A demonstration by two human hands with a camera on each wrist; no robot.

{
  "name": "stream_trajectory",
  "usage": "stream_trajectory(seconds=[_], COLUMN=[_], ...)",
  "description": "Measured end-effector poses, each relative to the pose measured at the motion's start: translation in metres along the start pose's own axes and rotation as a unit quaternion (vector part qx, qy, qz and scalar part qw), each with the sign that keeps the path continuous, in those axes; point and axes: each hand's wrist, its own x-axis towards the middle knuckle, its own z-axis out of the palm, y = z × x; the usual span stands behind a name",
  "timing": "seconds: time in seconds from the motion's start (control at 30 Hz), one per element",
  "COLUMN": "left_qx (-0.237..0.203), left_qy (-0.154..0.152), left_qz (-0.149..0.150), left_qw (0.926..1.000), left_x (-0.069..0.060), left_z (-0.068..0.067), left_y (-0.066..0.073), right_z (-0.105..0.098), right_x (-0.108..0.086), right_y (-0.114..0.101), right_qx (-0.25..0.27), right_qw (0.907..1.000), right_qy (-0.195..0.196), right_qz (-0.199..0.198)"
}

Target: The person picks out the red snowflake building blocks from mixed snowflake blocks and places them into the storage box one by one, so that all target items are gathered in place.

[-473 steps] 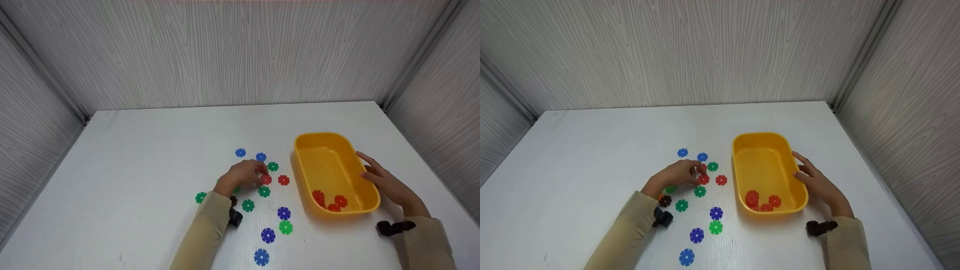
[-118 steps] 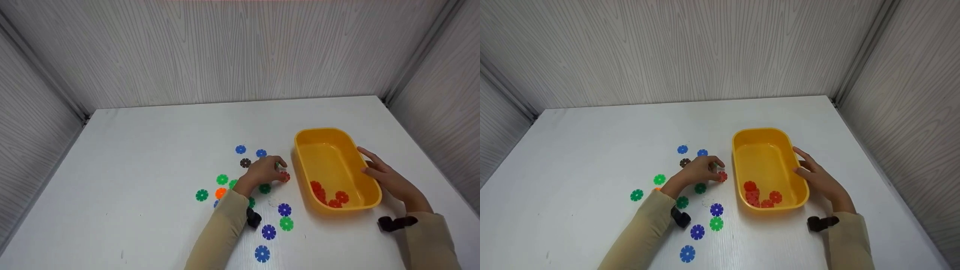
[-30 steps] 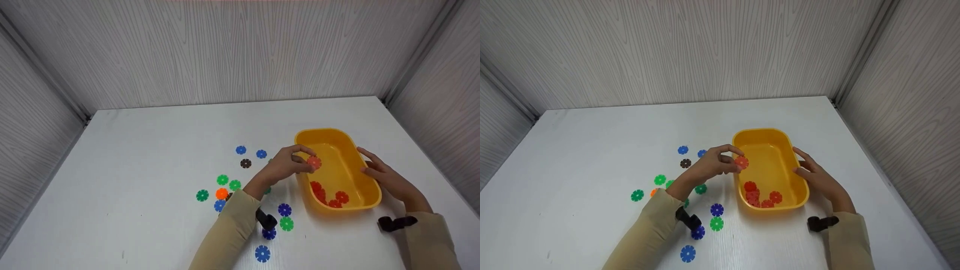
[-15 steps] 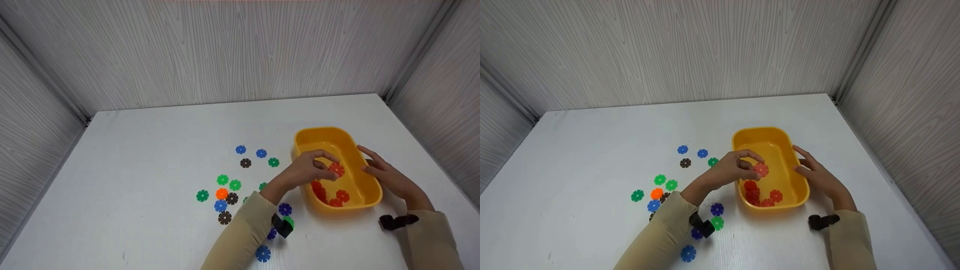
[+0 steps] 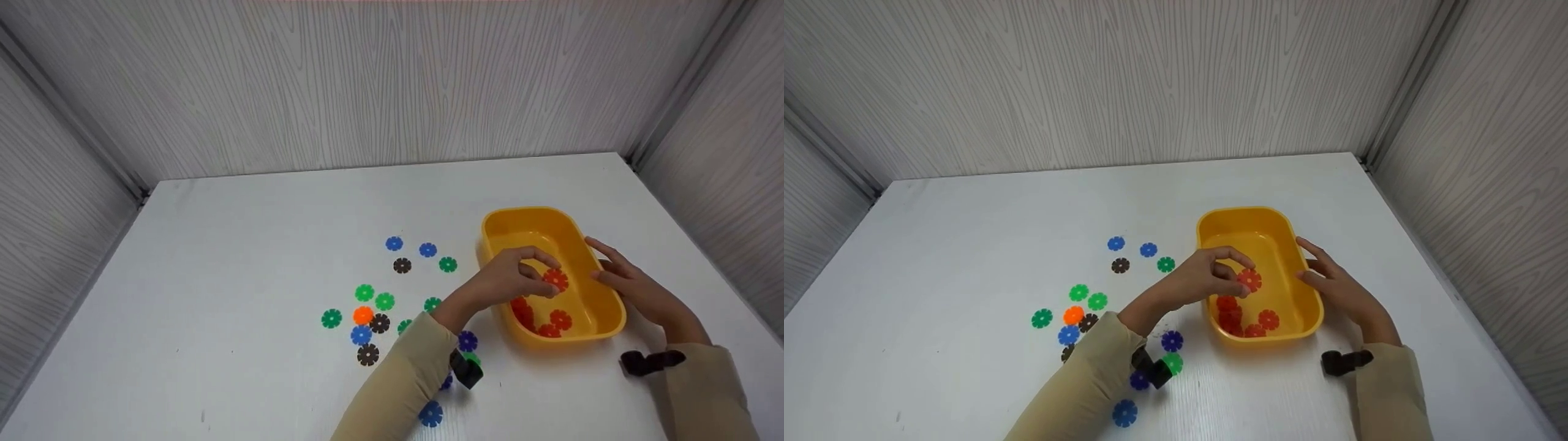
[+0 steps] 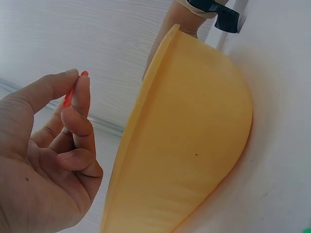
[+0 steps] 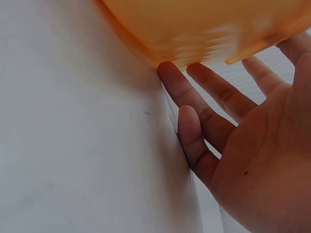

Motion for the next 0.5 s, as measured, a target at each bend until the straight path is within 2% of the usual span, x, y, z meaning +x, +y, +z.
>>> stream_trajectory(seconds=[0.23,0.5], left_qx=[-0.002,0.022], left_qy=[-0.001,-0.028], left_qz=[0.003,0.022], left_qw=[1.0,0.9991], left_x=[0.0004,-0.0006], left_z=[-0.0016,-0.0031], left_y=[-0.0033,-0.006], right_z=[0.0007,0.0009], right_x=[0.0031,0.0022], right_y=[0.0028,0.0025], right_qx=[0.01,0.015], right_qw=[0.9998,0.9998], right_qy=[-0.002,-0.002], right_qz=[-0.016,-0.009])
